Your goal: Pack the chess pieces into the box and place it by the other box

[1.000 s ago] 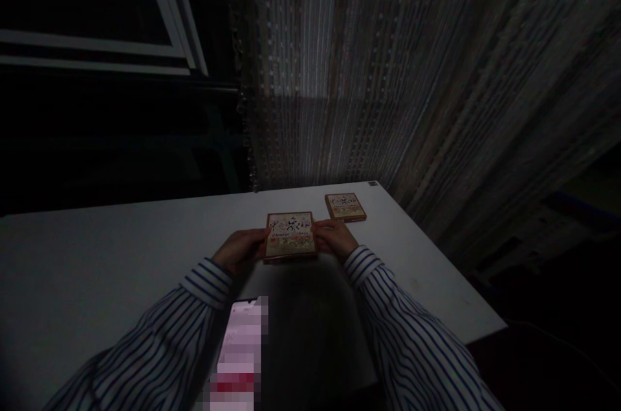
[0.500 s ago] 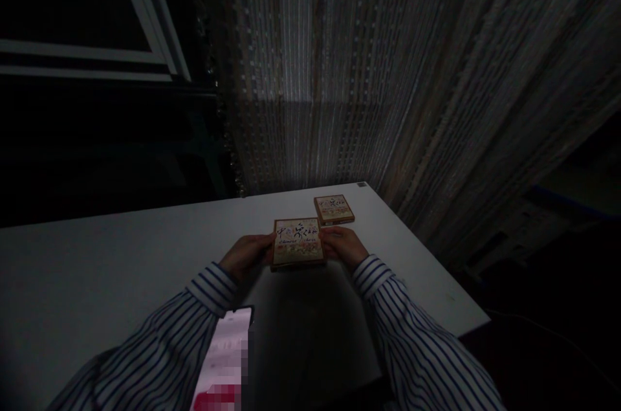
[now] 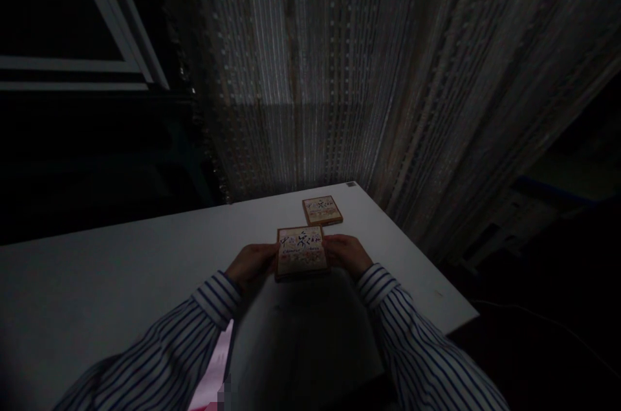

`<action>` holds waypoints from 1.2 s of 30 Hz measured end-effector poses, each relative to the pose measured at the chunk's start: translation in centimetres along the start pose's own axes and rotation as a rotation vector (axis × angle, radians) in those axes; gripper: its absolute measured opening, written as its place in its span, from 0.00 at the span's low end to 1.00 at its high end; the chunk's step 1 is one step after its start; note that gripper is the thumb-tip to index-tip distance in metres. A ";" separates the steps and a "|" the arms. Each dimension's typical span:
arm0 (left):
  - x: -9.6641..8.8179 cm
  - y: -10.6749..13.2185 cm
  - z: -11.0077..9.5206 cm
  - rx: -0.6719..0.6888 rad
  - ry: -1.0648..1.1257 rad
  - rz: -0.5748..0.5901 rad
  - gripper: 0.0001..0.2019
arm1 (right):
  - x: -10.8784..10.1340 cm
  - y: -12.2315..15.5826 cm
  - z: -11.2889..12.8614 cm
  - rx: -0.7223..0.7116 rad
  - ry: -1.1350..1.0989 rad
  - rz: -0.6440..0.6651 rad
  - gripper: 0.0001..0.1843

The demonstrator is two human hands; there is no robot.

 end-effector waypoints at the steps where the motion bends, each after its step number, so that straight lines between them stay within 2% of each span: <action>1: 0.3 -0.2 0.1 0.002 -0.006 -0.003 0.07 | -0.3 0.0 0.0 -0.004 -0.011 0.005 0.09; 5: 1.0 -1.0 0.3 0.016 -0.029 -0.053 0.05 | -1.4 0.1 0.0 -0.003 -0.018 0.006 0.09; 12: 1.9 -1.9 0.7 0.011 -0.099 -0.146 0.09 | -3.8 0.2 -0.4 -0.002 0.037 -0.013 0.11; 21: 4.2 -3.8 1.6 0.001 -0.164 -0.113 0.10 | -6.5 0.5 -0.1 -0.001 0.091 -0.036 0.11; 29: 5.4 -5.5 2.5 -0.008 -0.212 -0.105 0.11 | -8.6 0.3 -0.8 0.013 0.145 -0.036 0.13; 36: 6.1 -6.4 2.6 0.022 -0.296 -0.077 0.12 | -9.1 0.1 -0.8 0.019 0.134 -0.020 0.14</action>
Point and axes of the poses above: each hand's wrist, its own y-axis away from the middle knuckle, its own x-axis out of the palm, z = x × y, the point moved 8 cm from there along -y, towards the middle knuckle, and after that the axes turned 14 degrees about -x, right-handed, at the moved point
